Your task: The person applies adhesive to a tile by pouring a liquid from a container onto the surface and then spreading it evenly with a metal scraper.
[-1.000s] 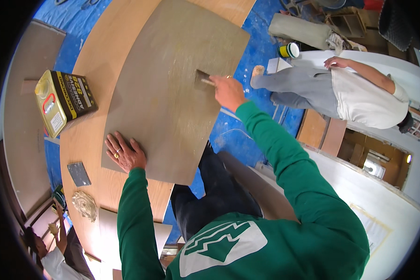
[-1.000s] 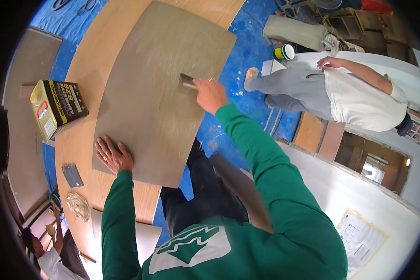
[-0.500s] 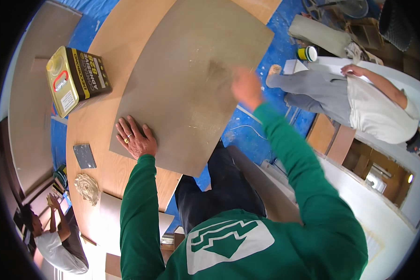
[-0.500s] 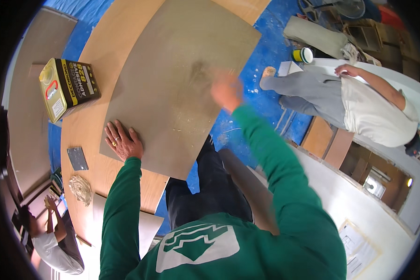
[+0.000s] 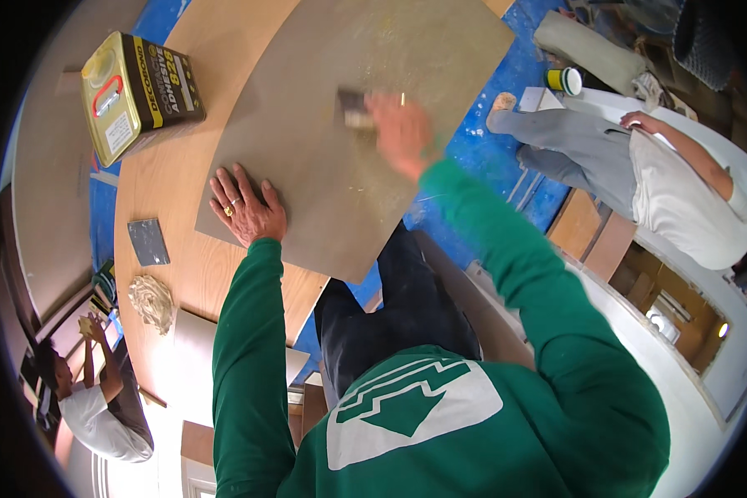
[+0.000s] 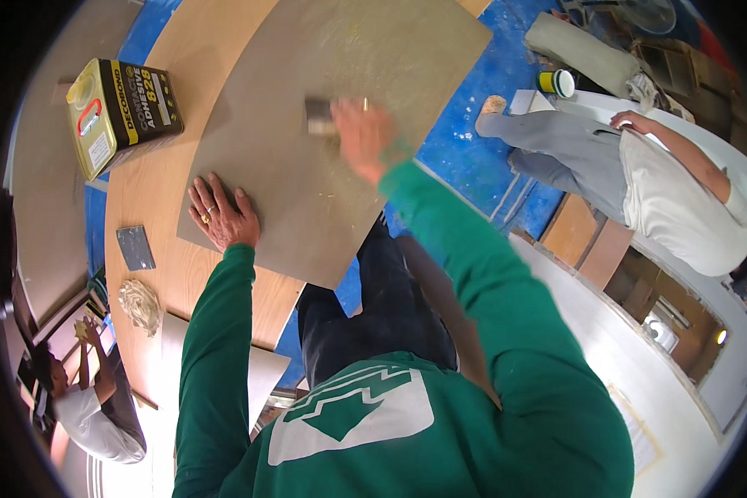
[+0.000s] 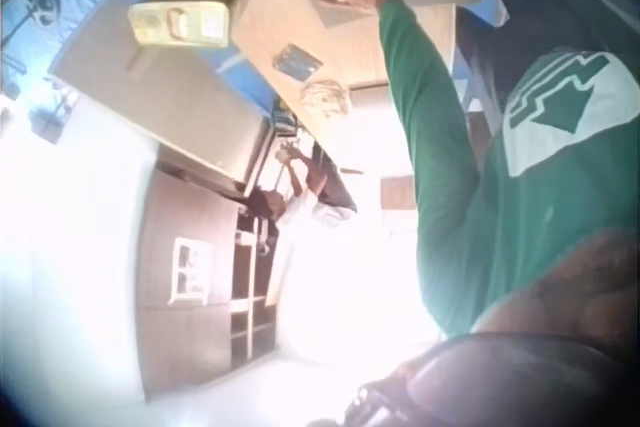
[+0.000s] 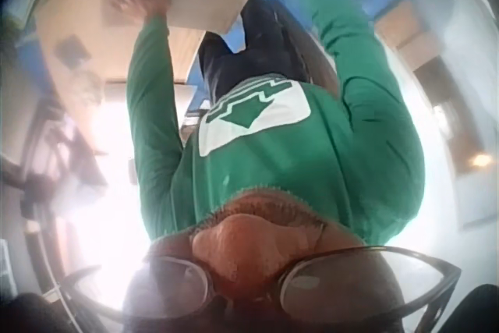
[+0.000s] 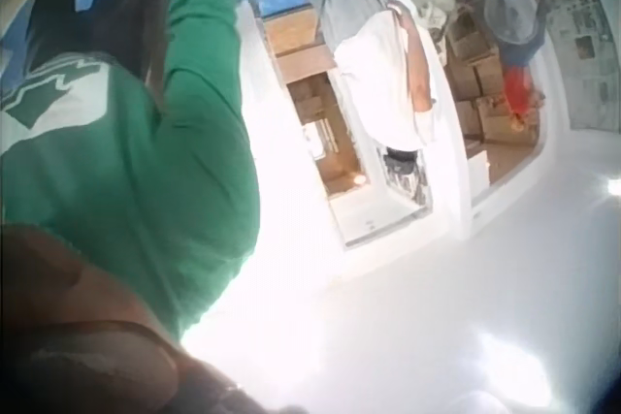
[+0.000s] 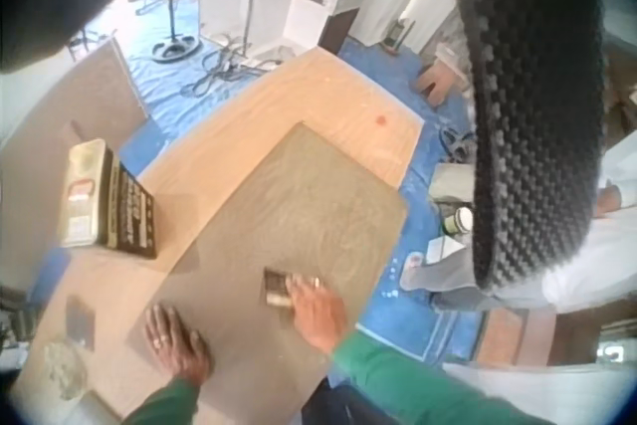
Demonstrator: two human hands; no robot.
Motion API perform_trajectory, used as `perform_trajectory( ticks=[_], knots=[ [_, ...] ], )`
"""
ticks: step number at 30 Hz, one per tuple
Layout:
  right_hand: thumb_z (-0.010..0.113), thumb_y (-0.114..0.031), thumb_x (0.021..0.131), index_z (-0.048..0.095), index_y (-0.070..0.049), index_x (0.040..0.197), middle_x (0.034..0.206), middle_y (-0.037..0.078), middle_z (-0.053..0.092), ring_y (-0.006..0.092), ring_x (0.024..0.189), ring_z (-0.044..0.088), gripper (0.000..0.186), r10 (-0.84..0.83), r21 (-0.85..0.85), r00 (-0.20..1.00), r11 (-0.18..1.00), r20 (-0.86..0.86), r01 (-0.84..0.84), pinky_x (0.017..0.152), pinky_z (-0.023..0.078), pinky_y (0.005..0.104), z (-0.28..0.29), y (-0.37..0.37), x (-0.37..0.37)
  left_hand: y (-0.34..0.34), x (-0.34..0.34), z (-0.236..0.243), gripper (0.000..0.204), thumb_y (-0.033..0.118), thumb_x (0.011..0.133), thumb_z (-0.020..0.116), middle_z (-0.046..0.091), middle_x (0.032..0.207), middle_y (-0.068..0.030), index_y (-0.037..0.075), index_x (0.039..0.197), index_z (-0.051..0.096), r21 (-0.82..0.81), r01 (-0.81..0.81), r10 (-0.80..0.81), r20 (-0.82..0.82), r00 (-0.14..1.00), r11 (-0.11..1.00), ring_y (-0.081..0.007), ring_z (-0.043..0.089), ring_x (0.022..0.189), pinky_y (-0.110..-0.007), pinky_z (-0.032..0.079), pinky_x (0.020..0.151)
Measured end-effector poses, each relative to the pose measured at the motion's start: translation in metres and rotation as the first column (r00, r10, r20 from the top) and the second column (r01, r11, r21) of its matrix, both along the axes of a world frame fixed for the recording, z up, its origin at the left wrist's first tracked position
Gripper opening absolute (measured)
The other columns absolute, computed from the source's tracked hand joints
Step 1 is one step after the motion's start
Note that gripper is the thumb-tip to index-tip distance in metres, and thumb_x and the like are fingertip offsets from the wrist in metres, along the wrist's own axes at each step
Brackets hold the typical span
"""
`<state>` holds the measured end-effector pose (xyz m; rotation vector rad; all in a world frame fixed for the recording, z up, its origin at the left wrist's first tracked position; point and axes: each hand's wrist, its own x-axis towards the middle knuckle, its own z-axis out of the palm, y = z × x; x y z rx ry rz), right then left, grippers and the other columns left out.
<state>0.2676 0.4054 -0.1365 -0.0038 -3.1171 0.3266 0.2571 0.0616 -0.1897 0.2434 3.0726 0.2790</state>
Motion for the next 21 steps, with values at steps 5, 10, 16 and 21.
perform_trajectory(
  ticks=[5, 10, 16, 21],
  knots=[
    [0.066, -0.013, 0.093, 0.069, 0.001, 0.142, 0.149, 0.017, 0.067, 0.033, 0.136, 0.063, 0.052, 0.079, -0.098, 0.957, 0.994, 0.28, -0.053, 0.099, 0.054, 0.0469, 0.05, -0.095, 0.162, 0.004, 0.002, 0.002, 0.076, 0.05, 0.112, 0.051, 0.025, 0.185, -0.0168, 0.013, 0.176, 0.035, 0.021, -0.005, 0.006, -0.006, 1.0, 1.0, -0.0375, 0.015, 0.173, -0.062, 0.009, 0.138],
    [0.069, -0.006, 0.088, 0.069, -0.001, 0.141, 0.147, 0.018, 0.068, 0.035, 0.134, 0.065, 0.053, -0.016, -0.425, 0.932, 0.887, 0.361, 0.18, 0.108, 0.052, 0.0524, 0.078, -0.058, 0.152, 0.004, 0.003, -0.004, 0.075, 0.049, 0.112, 0.052, 0.026, 0.185, -0.0181, 0.013, 0.176, 0.036, 0.023, 0.011, -0.011, -0.02, 1.0, 1.0, -0.0391, 0.016, 0.173, -0.063, 0.01, 0.138],
    [0.069, -0.007, 0.094, 0.066, -0.013, 0.152, 0.16, 0.008, 0.061, 0.0246, 0.146, 0.058, 0.058, 0.441, 0.074, 0.889, 0.889, 0.12, -0.451, 0.117, 0.048, 0.0467, 0.056, 0.095, 0.09, 0.001, 0.004, -0.005, 0.074, 0.049, 0.113, 0.052, 0.026, 0.185, -0.0165, 0.015, 0.176, 0.036, 0.006, 0.009, -0.009, -0.037, 0.999, 1.0, -0.0376, 0.016, 0.173, -0.062, 0.01, 0.138],
    [0.068, -0.004, 0.095, 0.062, -0.016, 0.157, 0.166, 0.005, 0.056, 0.0245, 0.15, 0.055, 0.063, 0.645, 0.123, 0.761, 0.752, 0.063, -0.647, 0.123, 0.046, 0.0468, 0.021, 0.146, 0.052, -0.003, 0.003, -0.012, 0.072, 0.048, 0.113, 0.052, 0.026, 0.186, -0.0138, 0.015, 0.176, 0.037, 0.011, 0.032, -0.031, -0.085, 0.996, 0.999, -0.0369, 0.017, 0.173, -0.061, 0.011, 0.138]
  ],
)
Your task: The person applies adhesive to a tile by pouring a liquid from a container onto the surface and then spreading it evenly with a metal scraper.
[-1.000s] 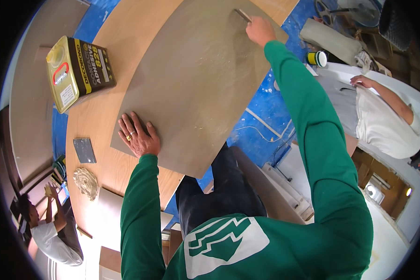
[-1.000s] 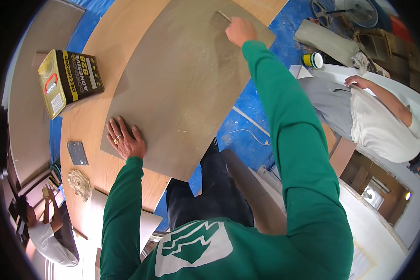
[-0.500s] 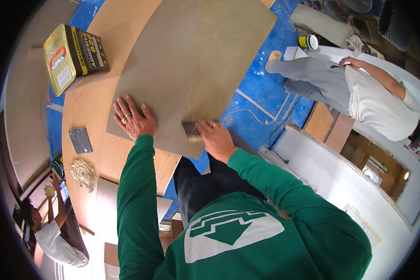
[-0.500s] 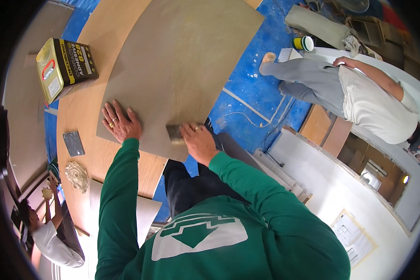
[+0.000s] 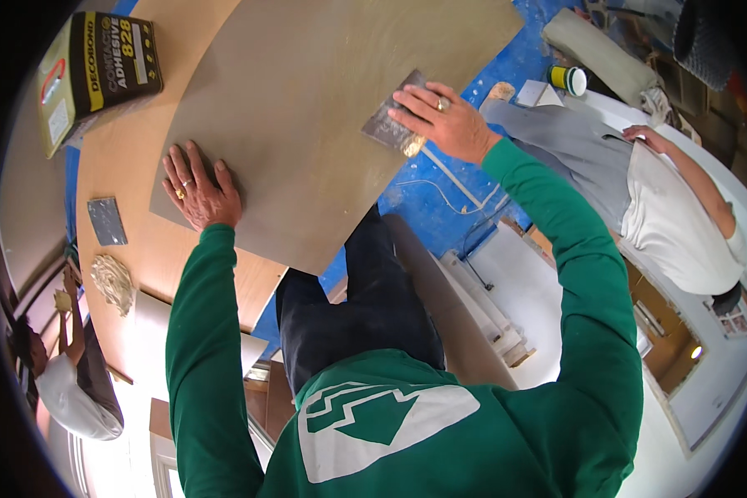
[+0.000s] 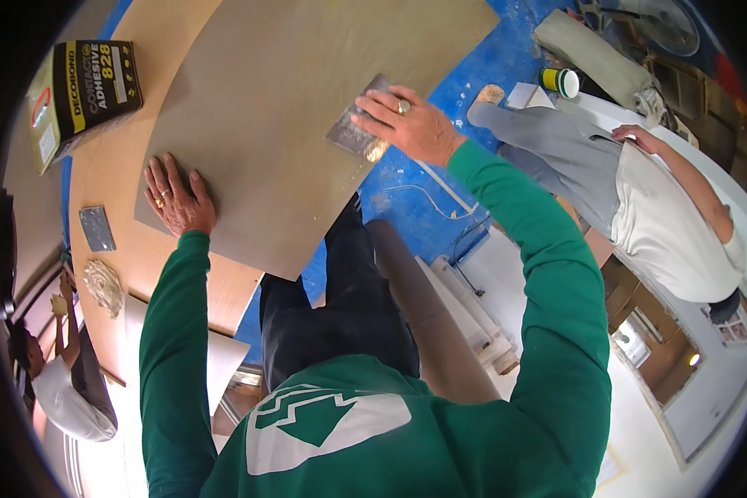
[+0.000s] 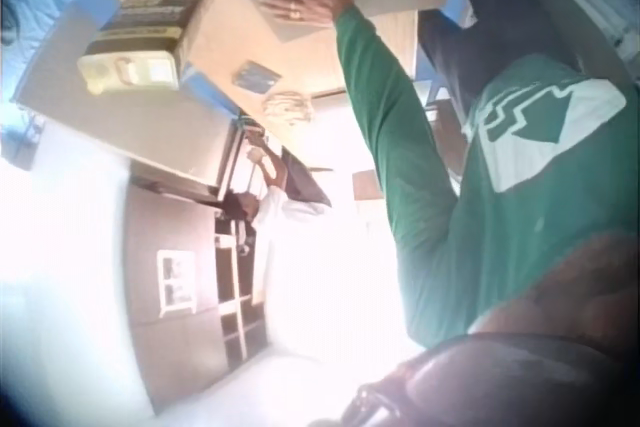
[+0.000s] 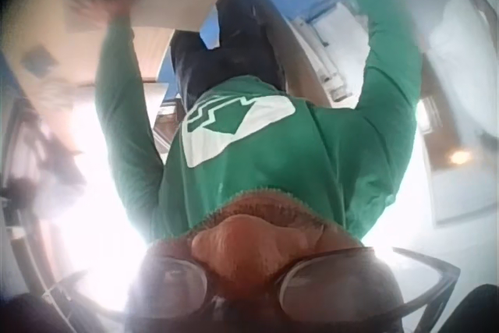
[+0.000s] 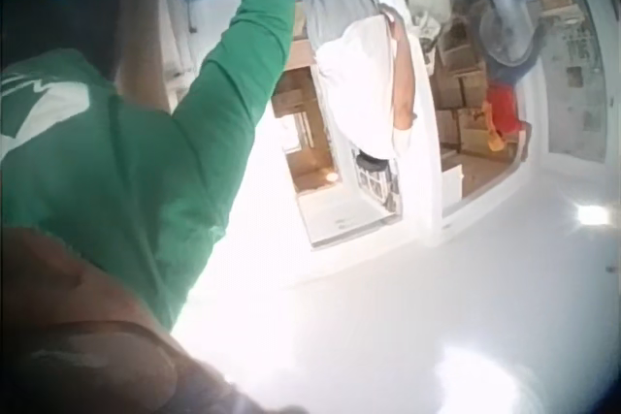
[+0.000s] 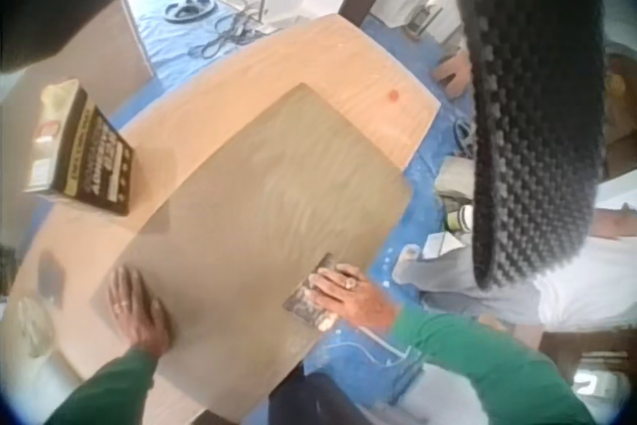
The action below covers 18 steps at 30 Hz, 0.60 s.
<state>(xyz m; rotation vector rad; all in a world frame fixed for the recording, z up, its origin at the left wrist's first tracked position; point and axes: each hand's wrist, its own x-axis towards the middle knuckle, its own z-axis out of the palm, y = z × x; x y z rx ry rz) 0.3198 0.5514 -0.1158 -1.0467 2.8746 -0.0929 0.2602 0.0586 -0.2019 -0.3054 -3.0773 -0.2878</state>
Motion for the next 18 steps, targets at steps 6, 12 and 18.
perform_trajectory(
  ticks=[6, 12, 18],
  knots=[
    [0.065, 0.001, 0.095, 0.058, -0.014, 0.16, 0.168, 0.006, 0.053, 0.0252, 0.153, 0.053, 0.067, -0.033, 0.049, 0.986, 0.998, 0.163, 0.025, 0.128, 0.043, 0.0484, -0.001, 0.018, 0.024, -0.001, 0.001, 0.0, 0.072, 0.048, 0.114, 0.05, 0.026, 0.186, -0.0126, 0.016, 0.176, 0.036, -0.017, -0.017, 0.017, 0.007, 1.0, 1.0, -0.0348, 0.018, 0.173, -0.06, 0.011, 0.138],
    [0.064, -0.001, 0.096, 0.063, -0.011, 0.155, 0.164, 0.009, 0.058, 0.0261, 0.152, 0.054, 0.06, -0.152, 0.029, 0.984, 0.988, 0.098, 0.15, 0.126, 0.044, 0.048, 0.015, -0.007, 0.006, 0.003, 0.0, 0.0, 0.073, 0.048, 0.113, 0.051, 0.027, 0.185, -0.0132, 0.016, 0.177, 0.035, -0.039, -0.021, 0.022, 0.022, 1.0, 0.999, -0.035, 0.018, 0.173, -0.059, 0.012, 0.138],
    [0.064, -0.004, 0.095, 0.072, -0.007, 0.141, 0.143, 0.015, 0.073, 0.0364, 0.136, 0.067, 0.047, -0.309, -0.102, 0.923, 0.935, 0.228, 0.338, 0.114, 0.053, 0.0494, 0.038, -0.049, 0.067, 0.003, 0.002, 0.002, 0.075, 0.047, 0.112, 0.052, 0.027, 0.185, -0.0142, 0.015, 0.177, 0.034, -0.062, -0.011, 0.011, 0.004, 1.0, 0.998, -0.0351, 0.019, 0.173, -0.058, 0.012, 0.139]
  ],
)
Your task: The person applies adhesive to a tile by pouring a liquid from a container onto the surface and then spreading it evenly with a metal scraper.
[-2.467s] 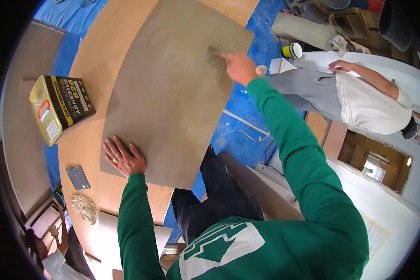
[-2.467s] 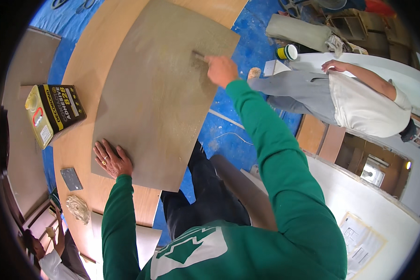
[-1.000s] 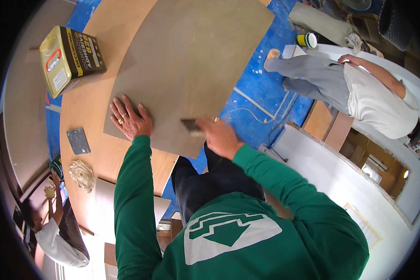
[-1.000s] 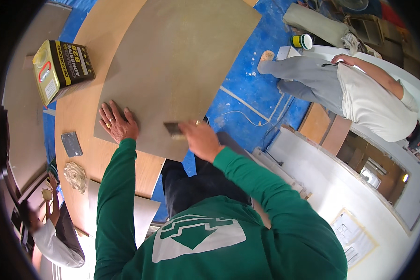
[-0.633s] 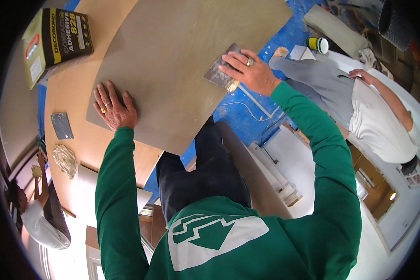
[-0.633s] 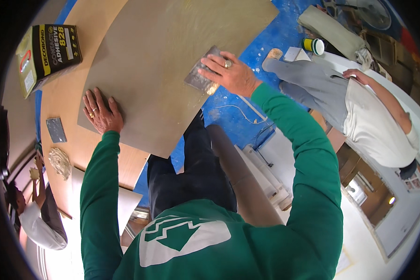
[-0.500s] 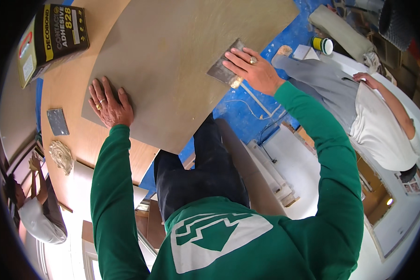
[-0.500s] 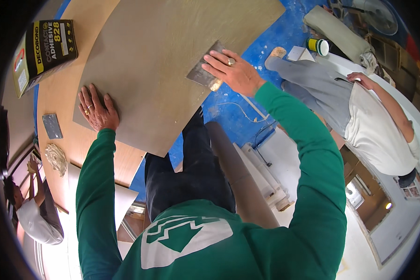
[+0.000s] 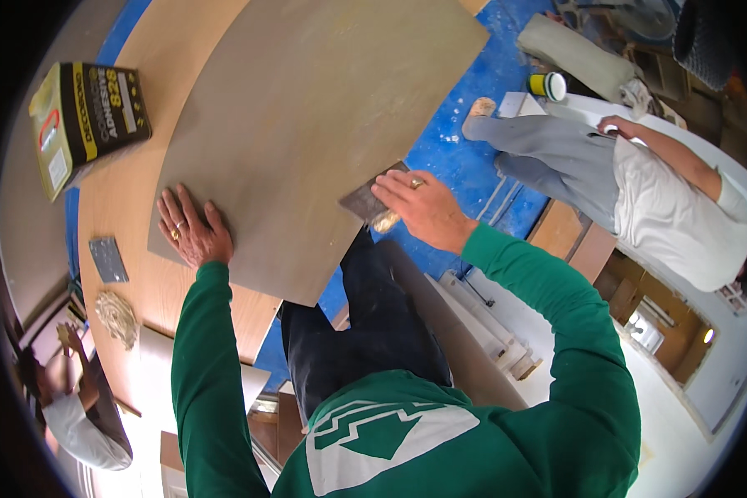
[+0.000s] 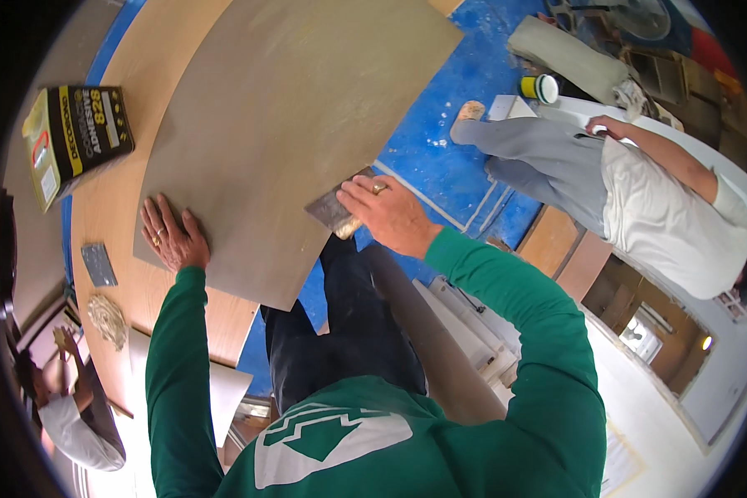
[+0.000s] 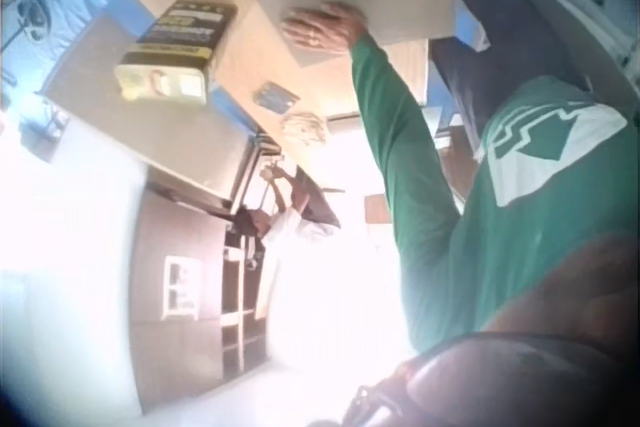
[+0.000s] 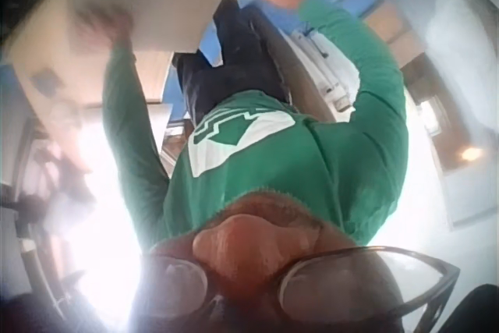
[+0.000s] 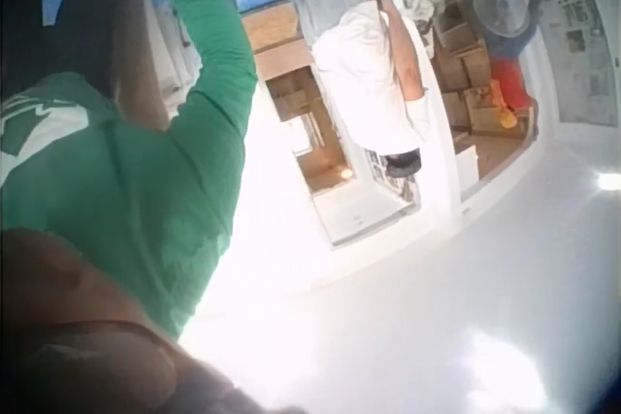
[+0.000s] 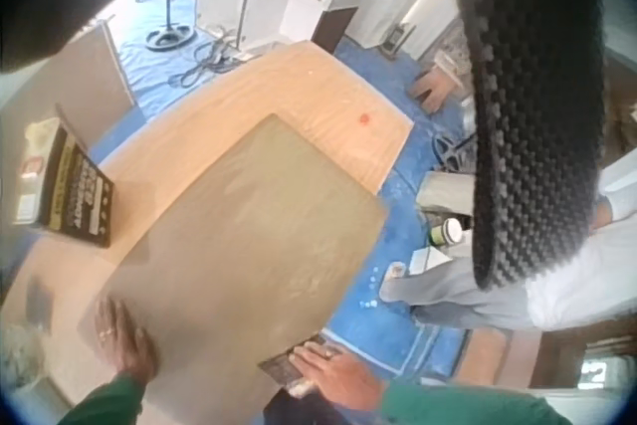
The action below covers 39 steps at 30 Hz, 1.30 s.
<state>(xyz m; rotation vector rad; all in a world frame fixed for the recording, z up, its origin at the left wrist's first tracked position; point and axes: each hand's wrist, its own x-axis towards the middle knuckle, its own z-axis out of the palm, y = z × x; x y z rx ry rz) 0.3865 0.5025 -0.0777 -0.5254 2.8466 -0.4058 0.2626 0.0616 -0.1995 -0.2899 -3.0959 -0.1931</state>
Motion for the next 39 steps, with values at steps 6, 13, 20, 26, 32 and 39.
perform_trajectory(
  ticks=[6, 13, 20, 26, 32, 39],
  knots=[
    [0.06, -0.013, 0.102, 0.079, -0.01, 0.129, 0.116, 0.02, 0.08, 0.0464, 0.103, 0.075, 0.034, -0.646, 0.18, 0.737, 0.715, -0.199, 0.675, 0.087, 0.061, 0.0583, -0.006, 0.155, -0.125, 0.002, -0.004, -0.001, 0.075, 0.049, 0.113, 0.052, 0.028, 0.185, -0.0144, 0.015, 0.177, 0.034, 0.027, 0.013, -0.012, -0.013, 1.0, 1.0, -0.0348, 0.02, 0.173, -0.058, 0.012, 0.139],
    [0.065, -0.011, 0.092, 0.077, -0.009, 0.132, 0.13, 0.011, 0.079, 0.0375, 0.112, 0.073, 0.042, -0.589, 0.199, 0.79, 0.765, -0.169, 0.613, 0.092, 0.061, 0.0506, -0.043, 0.017, -0.054, -0.001, -0.002, -0.003, 0.075, 0.052, 0.114, 0.049, 0.027, 0.186, -0.0137, 0.017, 0.178, 0.034, 0.033, -0.006, 0.006, -0.006, 1.0, 0.999, -0.0345, 0.019, 0.173, -0.058, 0.012, 0.139],
    [0.068, -0.009, 0.087, 0.07, -0.002, 0.14, 0.14, 0.017, 0.072, 0.0341, 0.116, 0.071, 0.053, -0.459, 0.043, 0.767, 0.868, 0.449, 0.494, 0.095, 0.055, 0.051, 0.021, -0.25, 0.114, 0.007, -0.005, 0.001, 0.074, 0.052, 0.114, 0.049, 0.028, 0.185, -0.0138, 0.017, 0.178, 0.033, 0.04, -0.016, 0.015, 0.018, 1.0, 0.999, -0.0345, 0.018, 0.173, -0.057, 0.011, 0.139],
    [0.063, -0.008, 0.095, 0.074, -0.009, 0.139, 0.131, 0.022, 0.076, 0.0457, 0.116, 0.072, 0.046, -0.751, 0.058, 0.626, 0.649, 0.21, 0.759, 0.095, 0.059, 0.0566, 0.031, -0.099, -0.046, 0.004, -0.009, 0.015, 0.075, 0.047, 0.113, 0.052, 0.029, 0.185, -0.0163, 0.013, 0.177, 0.034, 0.032, -0.031, 0.03, 0.04, 0.999, 0.999, -0.0359, 0.018, 0.173, -0.058, 0.009, 0.139],
    [0.062, -0.019, 0.097, 0.081, -0.007, 0.121, 0.109, 0.023, 0.08, 0.0461, 0.106, 0.075, 0.033, -0.595, 0.216, 0.774, 0.744, -0.216, 0.632, 0.091, 0.061, 0.0588, -0.015, 0.122, -0.279, 0.003, -0.008, 0.01, 0.076, 0.045, 0.112, 0.05, 0.024, 0.186, -0.0181, 0.009, 0.177, 0.033, 0.015, -0.023, 0.022, 0.098, 0.995, 1.0, -0.0372, 0.015, 0.173, -0.059, 0.007, 0.139],
    [0.059, -0.015, 0.101, 0.071, -0.007, 0.14, 0.133, 0.02, 0.075, 0.0387, 0.116, 0.071, 0.041, -0.473, 0.178, 0.88, 0.862, -0.052, 0.474, 0.095, 0.056, 0.0566, -0.054, -0.061, -0.203, -0.002, 0.004, 0.011, 0.076, 0.044, 0.112, 0.051, 0.021, 0.187, -0.0172, 0.01, 0.177, 0.032, 0.011, -0.028, 0.026, 0.127, 0.992, 1.0, -0.0375, 0.013, 0.174, -0.06, 0.007, 0.139]
  ],
)
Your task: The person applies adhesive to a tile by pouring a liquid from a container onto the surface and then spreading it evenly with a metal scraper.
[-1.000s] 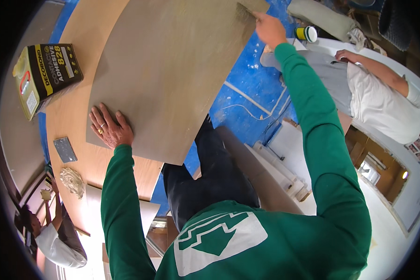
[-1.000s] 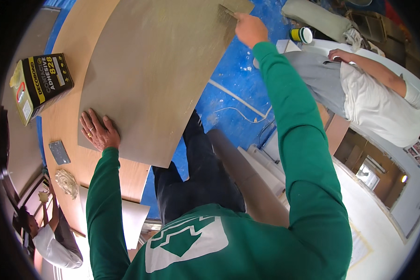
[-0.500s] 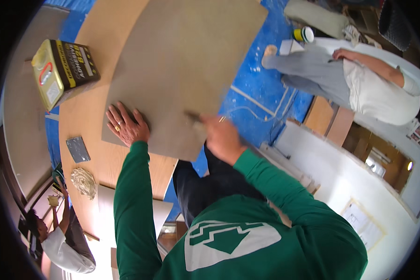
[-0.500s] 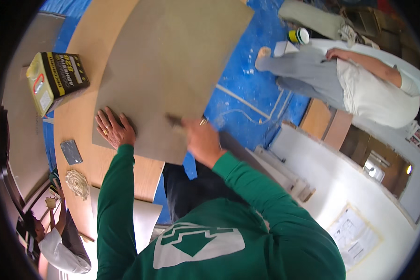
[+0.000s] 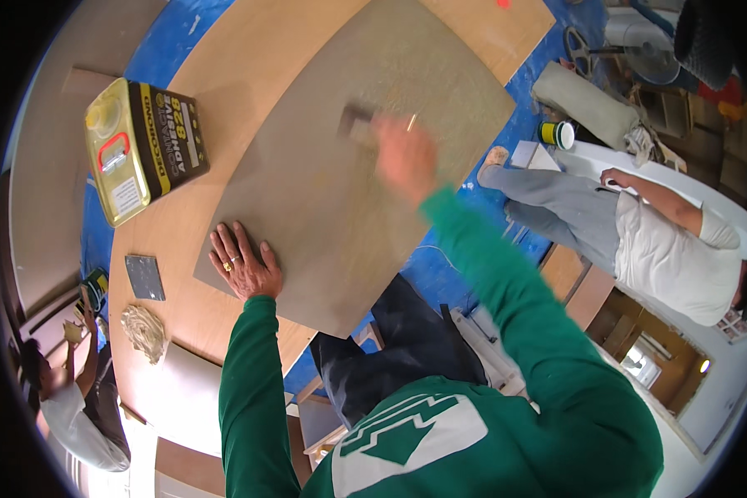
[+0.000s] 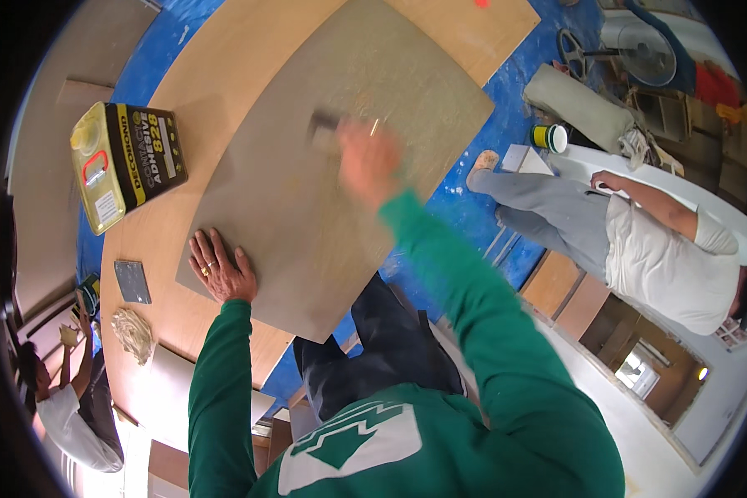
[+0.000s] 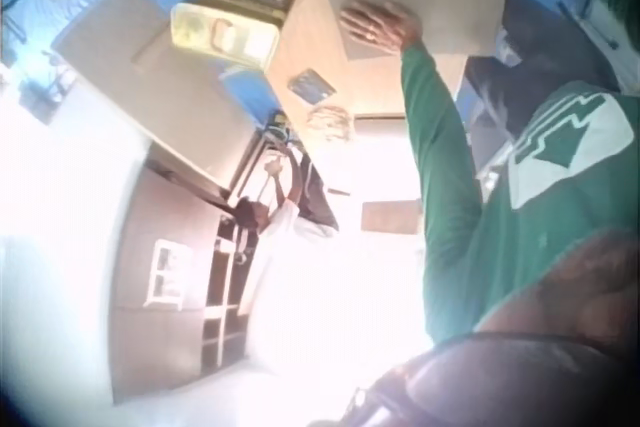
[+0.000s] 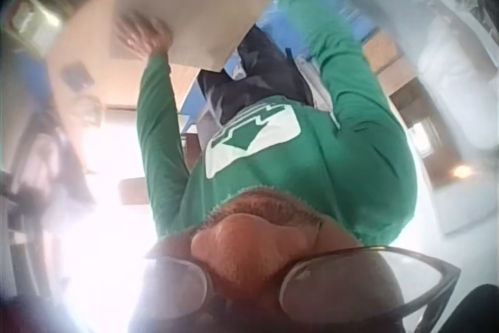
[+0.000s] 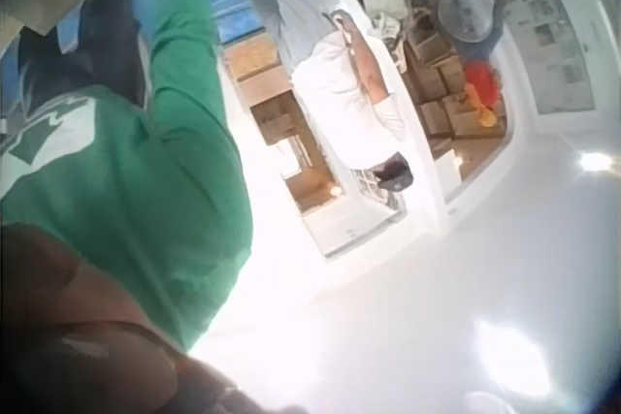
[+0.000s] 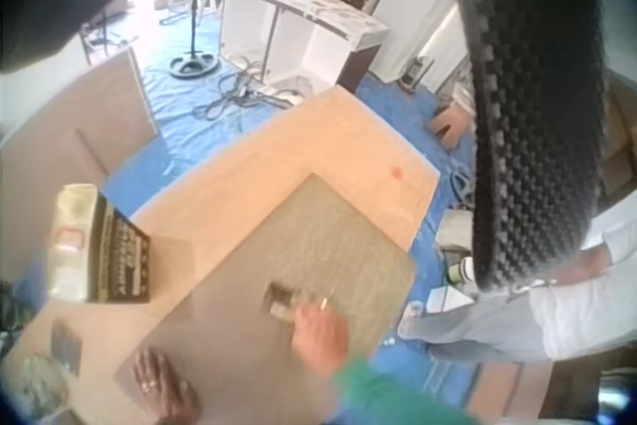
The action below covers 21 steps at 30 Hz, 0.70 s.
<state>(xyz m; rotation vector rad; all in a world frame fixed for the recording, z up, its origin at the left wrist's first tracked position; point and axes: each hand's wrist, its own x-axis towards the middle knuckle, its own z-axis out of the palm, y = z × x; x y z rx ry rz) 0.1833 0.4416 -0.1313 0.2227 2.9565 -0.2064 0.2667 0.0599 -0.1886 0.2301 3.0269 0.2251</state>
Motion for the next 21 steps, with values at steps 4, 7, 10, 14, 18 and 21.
perform_trajectory(
  ticks=[4, 7, 10, 14, 18, 21],
  knots=[
    [0.058, -0.017, 0.099, 0.064, 0.001, 0.148, 0.143, 0.018, 0.068, 0.0351, 0.128, 0.065, 0.053, 0.343, -0.243, 0.919, 0.924, 0.196, -0.294, 0.101, 0.051, 0.0519, 0.048, -0.124, 0.174, 0.019, -0.008, 0.004, 0.077, 0.044, 0.11, 0.055, 0.022, 0.187, -0.0171, 0.011, 0.176, 0.036, 0.027, 0.002, -0.003, 0.037, 0.999, 1.0, -0.0378, 0.013, 0.174, -0.062, 0.007, 0.138],
    [0.064, -0.009, 0.092, 0.073, -0.005, 0.129, 0.121, 0.018, 0.076, 0.0398, 0.115, 0.072, 0.038, 0.384, -0.492, 0.909, 0.83, 0.16, -0.264, 0.098, 0.056, 0.0519, 0.083, -0.156, 0.213, 0.003, -0.004, 0.006, 0.078, 0.045, 0.11, 0.056, 0.02, 0.188, -0.0153, 0.013, 0.177, 0.035, 0.032, -0.048, 0.048, 0.021, 0.999, 0.998, -0.0366, 0.012, 0.174, -0.061, 0.007, 0.139],
    [0.065, -0.006, 0.09, 0.073, -0.008, 0.131, 0.121, 0.023, 0.075, 0.0461, 0.114, 0.07, 0.041, 0.412, -0.608, 0.902, 0.751, 0.127, -0.257, 0.098, 0.056, 0.0567, 0.137, -0.103, 0.193, -0.004, -0.015, 0.035, 0.076, 0.038, 0.103, 0.065, 0.03, 0.183, -0.0164, 0.012, 0.171, 0.044, 0.053, -0.073, 0.066, 0.128, 0.99, 0.996, -0.0438, 0.019, 0.171, -0.064, 0.017, 0.136],
    [0.068, -0.007, 0.095, 0.079, 0.0, 0.106, 0.1, 0.023, 0.078, 0.0405, 0.094, 0.074, 0.017, 0.195, -0.489, 0.979, 0.849, -0.064, -0.201, 0.082, 0.058, 0.0509, 0.09, 0.03, 0.188, 0.01, -0.02, 0.096, 0.073, 0.037, 0.102, 0.065, 0.04, 0.175, -0.0265, 0.007, 0.167, 0.048, 0.102, -0.187, 0.16, 0.224, 0.961, 0.977, -0.0471, 0.036, 0.163, -0.063, 0.032, 0.132],
    [0.067, -0.017, 0.106, 0.073, 0.015, 0.127, 0.115, 0.028, 0.08, 0.0306, 0.101, 0.075, 0.039, 0.155, -0.555, 0.982, 0.829, 0.105, -0.071, 0.091, 0.058, 0.0475, 0.08, 0.099, 0.132, 0.017, 0.09, 0.202, 0.065, 0.035, 0.104, 0.069, 0.058, 0.157, -0.0294, 0.005, 0.159, 0.055, 0.48, -0.594, 0.548, 0.251, 0.798, 0.645, -0.0508, 0.057, 0.143, -0.057, 0.047, 0.122],
    [0.067, -0.024, 0.109, 0.068, 0.016, 0.135, 0.13, 0.03, 0.076, 0.0388, 0.11, 0.074, 0.047, 0.032, -0.657, 0.929, 0.716, 0.369, 0.236, 0.1, 0.056, 0.0484, 0.063, 0.09, 0.104, 0.015, 0.183, 0.264, 0.062, 0.036, 0.103, 0.072, 0.063, 0.153, -0.0271, 0.004, 0.155, 0.06, 0.547, -0.749, 0.746, 0.301, 0.594, 0.375, -0.0473, 0.06, 0.141, -0.054, 0.05, 0.119]
  ],
)
